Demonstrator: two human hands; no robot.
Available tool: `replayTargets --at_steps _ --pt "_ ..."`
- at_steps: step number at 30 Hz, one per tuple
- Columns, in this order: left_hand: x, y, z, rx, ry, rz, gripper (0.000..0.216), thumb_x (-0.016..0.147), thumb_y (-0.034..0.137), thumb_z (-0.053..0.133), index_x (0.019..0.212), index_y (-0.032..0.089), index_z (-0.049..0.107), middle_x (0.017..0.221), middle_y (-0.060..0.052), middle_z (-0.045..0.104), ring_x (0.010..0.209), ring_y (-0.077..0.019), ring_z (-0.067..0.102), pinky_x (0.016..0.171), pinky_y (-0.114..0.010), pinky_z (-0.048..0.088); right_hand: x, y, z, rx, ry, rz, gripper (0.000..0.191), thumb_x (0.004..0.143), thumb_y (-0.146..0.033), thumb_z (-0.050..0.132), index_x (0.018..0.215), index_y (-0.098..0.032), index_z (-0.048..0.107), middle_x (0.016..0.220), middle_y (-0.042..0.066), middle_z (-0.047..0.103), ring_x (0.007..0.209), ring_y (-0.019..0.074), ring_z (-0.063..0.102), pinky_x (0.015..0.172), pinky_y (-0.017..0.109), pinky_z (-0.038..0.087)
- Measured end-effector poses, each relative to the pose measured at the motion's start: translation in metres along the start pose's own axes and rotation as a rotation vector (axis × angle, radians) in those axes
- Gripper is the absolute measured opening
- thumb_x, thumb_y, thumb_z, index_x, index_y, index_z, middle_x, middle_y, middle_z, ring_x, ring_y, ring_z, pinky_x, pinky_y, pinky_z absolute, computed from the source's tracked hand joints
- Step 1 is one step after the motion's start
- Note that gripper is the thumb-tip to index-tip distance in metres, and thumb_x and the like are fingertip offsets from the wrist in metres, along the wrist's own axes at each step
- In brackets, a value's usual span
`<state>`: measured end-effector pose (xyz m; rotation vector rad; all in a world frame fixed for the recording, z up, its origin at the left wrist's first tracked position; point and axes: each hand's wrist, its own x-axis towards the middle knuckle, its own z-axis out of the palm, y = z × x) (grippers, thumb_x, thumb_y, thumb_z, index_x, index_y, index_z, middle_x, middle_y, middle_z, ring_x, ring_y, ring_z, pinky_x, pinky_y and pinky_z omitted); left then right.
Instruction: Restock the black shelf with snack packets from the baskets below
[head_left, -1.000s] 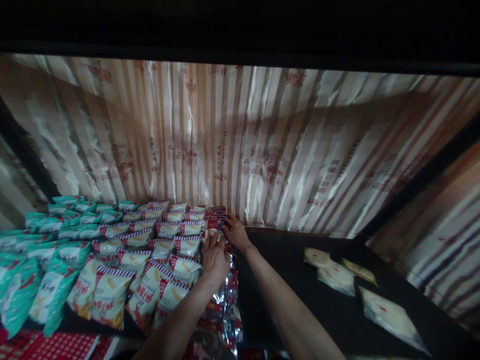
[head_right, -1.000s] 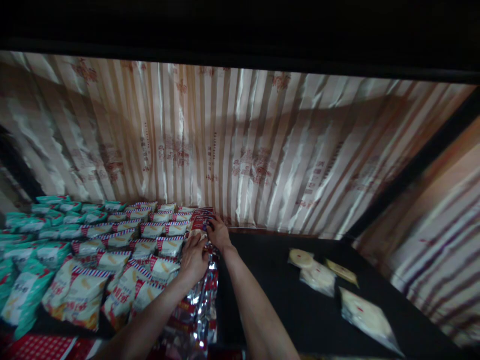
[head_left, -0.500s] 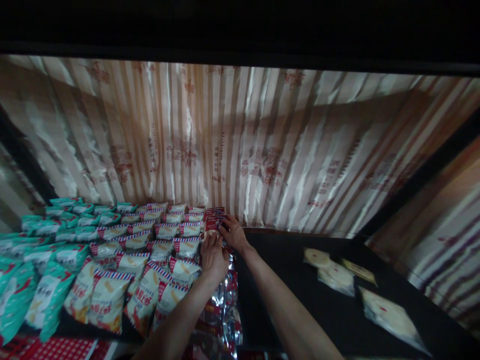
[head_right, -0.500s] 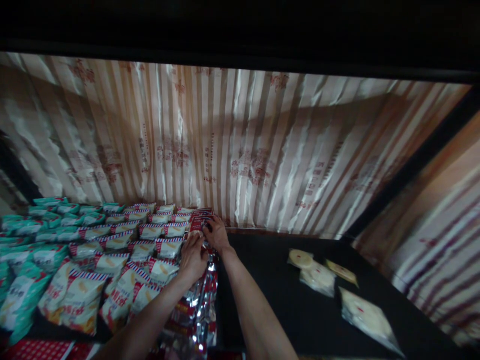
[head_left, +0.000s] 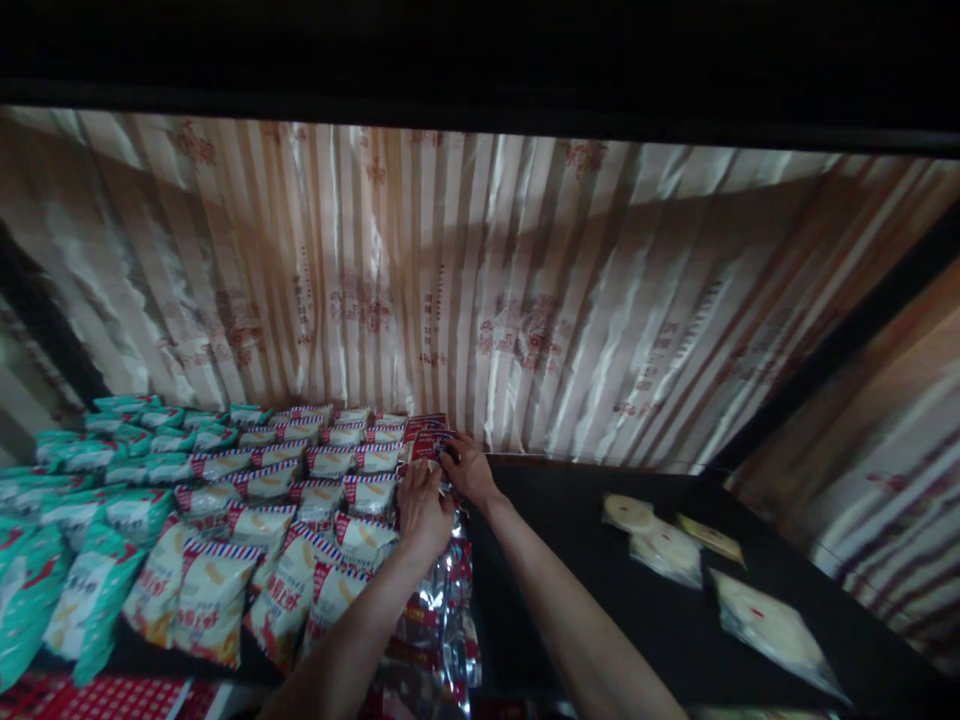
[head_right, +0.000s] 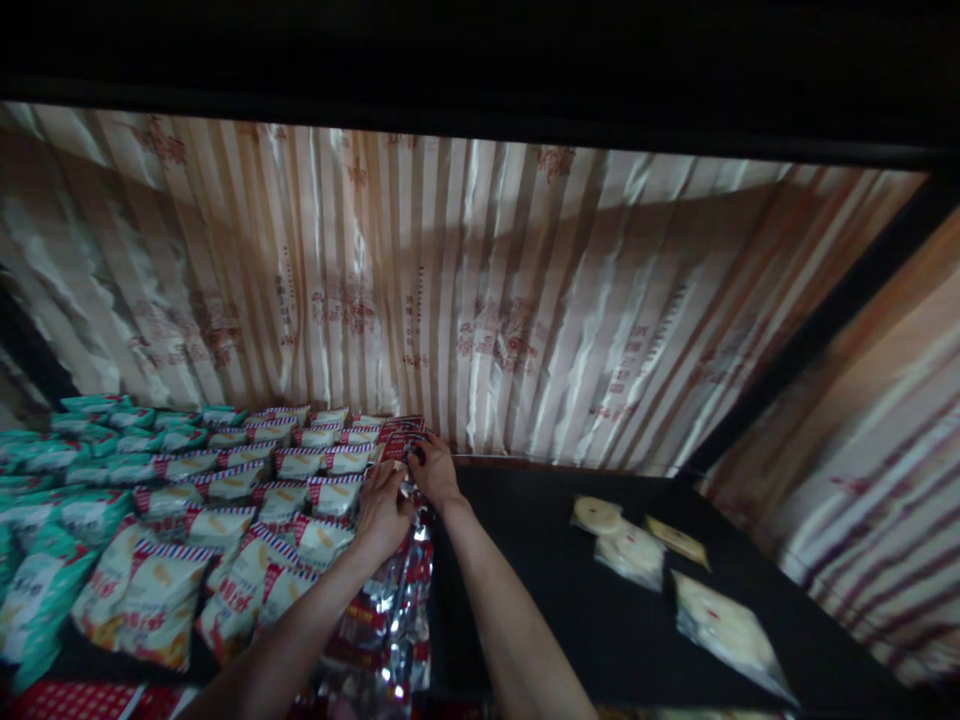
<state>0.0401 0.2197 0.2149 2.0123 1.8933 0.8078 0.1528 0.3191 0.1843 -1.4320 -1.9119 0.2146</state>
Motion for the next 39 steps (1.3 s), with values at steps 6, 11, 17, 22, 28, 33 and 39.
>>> replayTargets --at_steps 6,11,17,22,28,33,39 --pt "0.003 0.001 -0.004 -0.002 -0.018 -0.022 0.043 0.078 0.02 0.049 0.121 0.014 0.053 0.138 -0.011 0.044 0.131 -0.0247 0.033 0.111 -0.042 0.023 0.003 -0.003 0.001 -0.038 0.031 -0.091 0.022 0.076 -0.022 0.056 0.094 -0.017 0.068 0.107 0.01 0.065 0.115 0.0221 0.052 0.107 0.042 0.029" --pt "0.005 -0.002 0.0 -0.006 -0.007 -0.022 0.04 0.081 0.021 0.046 0.119 0.013 0.055 0.137 -0.012 0.046 0.13 -0.0258 0.035 0.11 -0.04 0.025 0.0 -0.004 -0.001 -0.023 0.021 -0.081 0.026 0.079 -0.022 0.051 0.097 -0.015 0.068 0.108 0.011 0.066 0.117 0.0219 0.05 0.108 0.041 0.027" --pt "0.003 -0.001 0.0 -0.034 -0.006 -0.038 0.04 0.078 0.017 0.048 0.118 0.017 0.055 0.135 -0.011 0.048 0.128 -0.026 0.037 0.108 -0.042 0.026 -0.003 -0.008 -0.006 0.028 0.041 -0.06 0.027 0.078 -0.02 0.05 0.098 -0.017 0.068 0.11 0.009 0.064 0.115 0.0213 0.051 0.102 0.038 0.037" --pt "0.001 0.001 -0.003 -0.021 -0.019 -0.038 0.042 0.078 0.017 0.048 0.12 0.015 0.055 0.135 -0.013 0.047 0.129 -0.0262 0.037 0.108 -0.042 0.026 -0.01 -0.01 -0.01 0.019 0.081 0.029 0.033 0.079 -0.023 0.05 0.107 -0.015 0.065 0.117 0.012 0.061 0.116 0.0224 0.052 0.099 0.037 0.042" --pt "-0.005 0.006 -0.006 0.013 -0.03 -0.053 0.043 0.078 0.017 0.047 0.12 0.011 0.054 0.136 -0.015 0.046 0.131 -0.0267 0.034 0.109 -0.042 0.025 -0.026 -0.014 -0.016 0.013 0.064 0.031 0.032 0.081 -0.022 0.046 0.105 -0.015 0.066 0.113 0.011 0.064 0.113 0.0227 0.054 0.098 0.037 0.042" --pt "-0.017 0.014 -0.012 -0.046 0.0 -0.002 0.043 0.076 0.013 0.048 0.118 0.014 0.057 0.131 -0.011 0.052 0.13 -0.0237 0.035 0.11 -0.04 0.024 -0.047 -0.02 -0.022 0.033 0.084 0.105 0.031 0.078 -0.019 0.049 0.103 -0.019 0.067 0.111 0.009 0.065 0.113 0.0236 0.055 0.098 0.039 0.042" --pt "-0.041 0.026 -0.017 -0.108 0.04 0.01 0.039 0.076 0.01 0.046 0.112 0.015 0.06 0.128 -0.011 0.054 0.128 -0.0231 0.038 0.109 -0.04 0.027 -0.074 -0.036 -0.039 0.139 0.135 0.149 0.031 0.078 -0.023 0.045 0.1 -0.018 0.067 0.114 0.009 0.063 0.113 0.0227 0.054 0.099 0.039 0.041"
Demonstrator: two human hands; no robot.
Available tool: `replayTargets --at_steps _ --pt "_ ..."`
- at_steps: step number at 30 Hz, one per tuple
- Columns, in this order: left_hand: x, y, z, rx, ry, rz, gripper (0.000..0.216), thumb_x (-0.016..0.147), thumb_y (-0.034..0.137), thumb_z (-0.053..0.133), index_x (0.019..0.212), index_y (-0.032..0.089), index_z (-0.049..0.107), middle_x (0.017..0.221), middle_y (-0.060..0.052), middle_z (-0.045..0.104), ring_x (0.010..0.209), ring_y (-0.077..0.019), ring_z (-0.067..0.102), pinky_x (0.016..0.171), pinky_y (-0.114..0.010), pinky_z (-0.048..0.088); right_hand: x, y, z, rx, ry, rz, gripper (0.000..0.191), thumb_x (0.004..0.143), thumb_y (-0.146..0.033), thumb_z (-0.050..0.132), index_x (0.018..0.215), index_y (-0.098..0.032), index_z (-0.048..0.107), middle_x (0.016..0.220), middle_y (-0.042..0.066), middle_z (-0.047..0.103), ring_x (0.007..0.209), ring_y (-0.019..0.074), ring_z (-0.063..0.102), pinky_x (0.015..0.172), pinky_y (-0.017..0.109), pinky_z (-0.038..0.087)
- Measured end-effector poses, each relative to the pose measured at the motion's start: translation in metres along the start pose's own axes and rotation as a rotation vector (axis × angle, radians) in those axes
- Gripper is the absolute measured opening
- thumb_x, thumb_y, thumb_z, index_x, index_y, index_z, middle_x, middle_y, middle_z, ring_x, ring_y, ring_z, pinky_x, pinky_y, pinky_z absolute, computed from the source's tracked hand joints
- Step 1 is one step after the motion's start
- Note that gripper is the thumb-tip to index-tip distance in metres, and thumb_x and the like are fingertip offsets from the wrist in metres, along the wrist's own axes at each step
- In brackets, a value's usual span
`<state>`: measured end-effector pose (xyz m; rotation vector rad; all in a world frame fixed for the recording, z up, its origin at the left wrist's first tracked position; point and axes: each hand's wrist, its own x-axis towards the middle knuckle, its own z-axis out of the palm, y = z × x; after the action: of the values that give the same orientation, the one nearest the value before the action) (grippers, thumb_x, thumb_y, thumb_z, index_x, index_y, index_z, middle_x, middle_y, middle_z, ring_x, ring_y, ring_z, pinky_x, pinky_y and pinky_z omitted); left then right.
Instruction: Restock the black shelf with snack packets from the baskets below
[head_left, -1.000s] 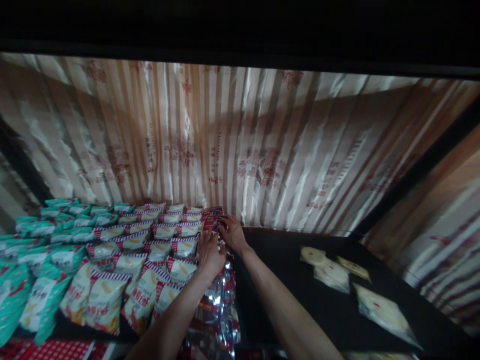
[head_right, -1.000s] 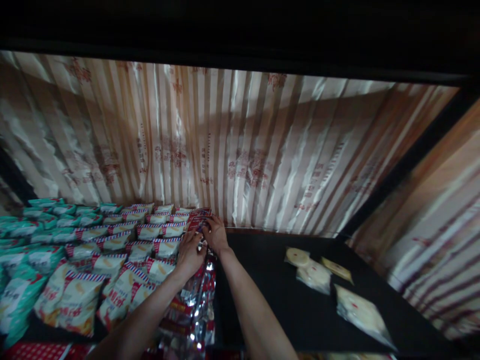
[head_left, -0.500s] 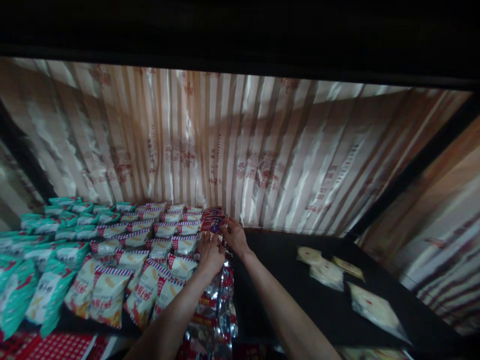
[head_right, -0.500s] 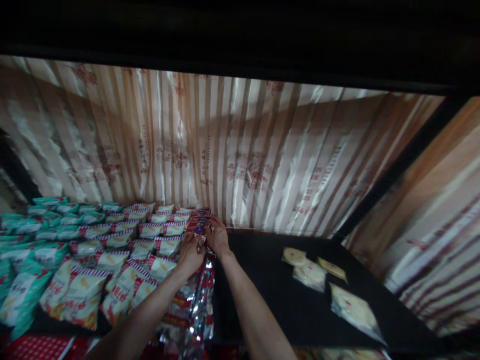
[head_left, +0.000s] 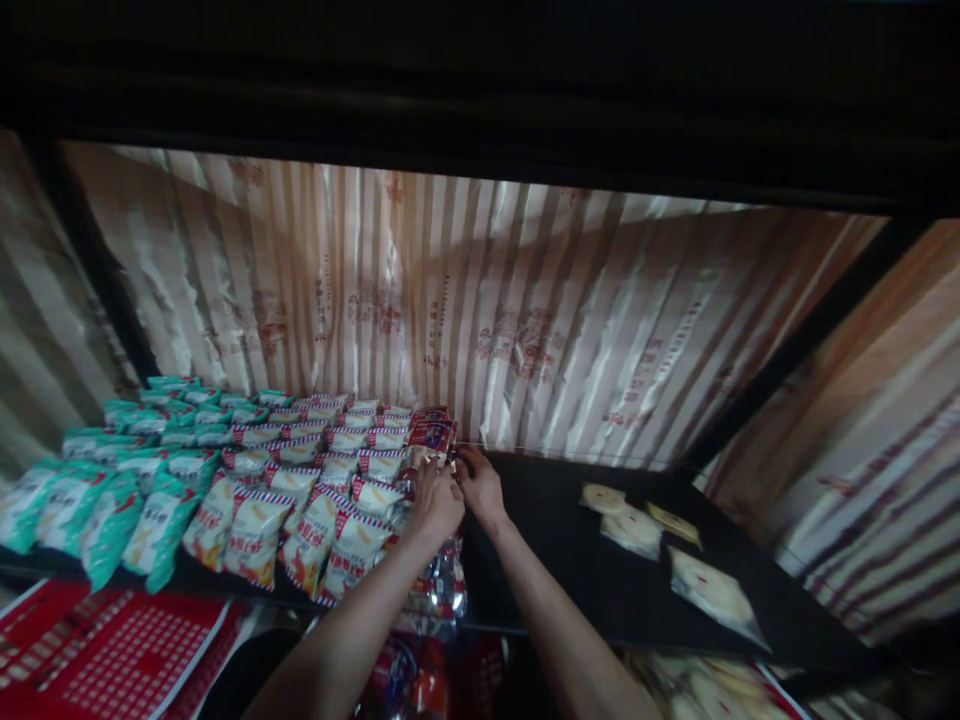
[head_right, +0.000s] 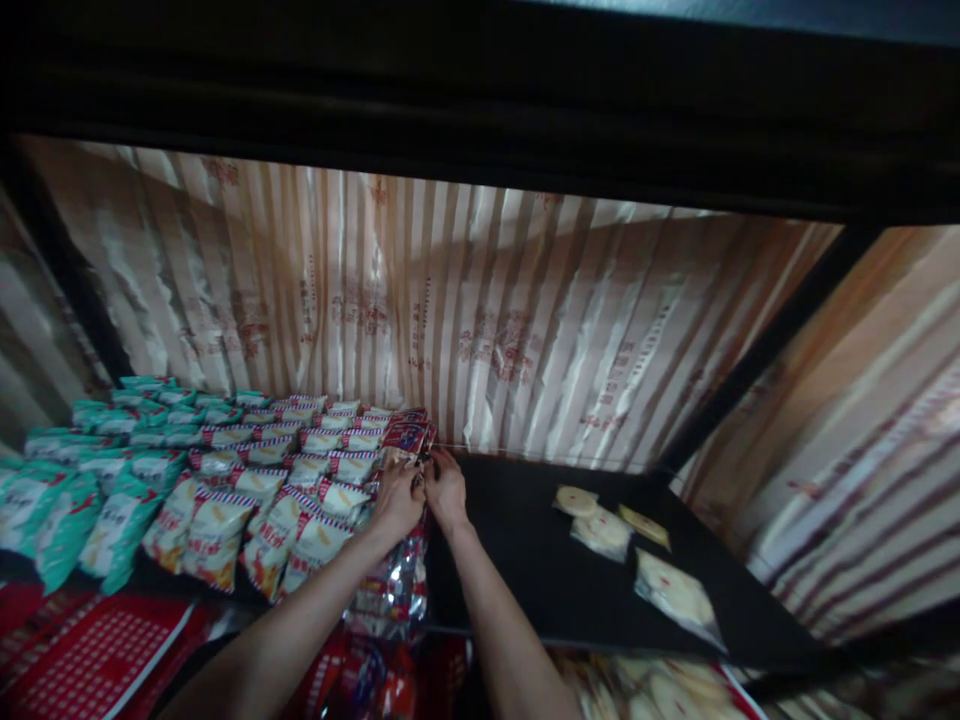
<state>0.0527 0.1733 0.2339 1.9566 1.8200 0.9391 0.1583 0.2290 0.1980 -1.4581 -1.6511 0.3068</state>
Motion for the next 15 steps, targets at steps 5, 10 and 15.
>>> replayTargets --at_steps 5,10,15 --pt "-0.04 0.015 -0.003 -0.109 -0.053 0.016 0.041 0.075 0.005 0.041 0.111 0.013 0.059 0.12 -0.011 0.059 0.118 -0.0195 0.049 0.105 -0.036 0.034 -0.041 -0.006 -0.016 0.107 0.033 0.075 0.03 0.078 -0.029 0.045 0.095 -0.019 0.067 0.11 0.009 0.065 0.107 0.0227 0.058 0.097 0.04 0.042" --pt "-0.107 0.016 -0.005 -0.242 -0.117 0.017 0.047 0.074 0.004 0.038 0.118 0.013 0.054 0.124 -0.009 0.058 0.116 -0.016 0.051 0.104 -0.029 0.037 -0.114 -0.019 -0.036 0.26 0.082 0.17 0.039 0.082 -0.037 0.04 0.105 -0.015 0.062 0.113 0.013 0.063 0.106 0.0218 0.058 0.097 0.04 0.041" --pt "-0.187 -0.009 0.006 -0.354 -0.251 0.095 0.047 0.082 0.012 0.033 0.127 0.018 0.046 0.126 -0.007 0.057 0.115 -0.0157 0.053 0.102 -0.031 0.04 -0.203 -0.031 -0.043 0.33 0.091 0.286 0.037 0.083 -0.04 0.041 0.106 -0.018 0.06 0.112 0.012 0.063 0.102 0.0224 0.059 0.091 0.038 0.046"
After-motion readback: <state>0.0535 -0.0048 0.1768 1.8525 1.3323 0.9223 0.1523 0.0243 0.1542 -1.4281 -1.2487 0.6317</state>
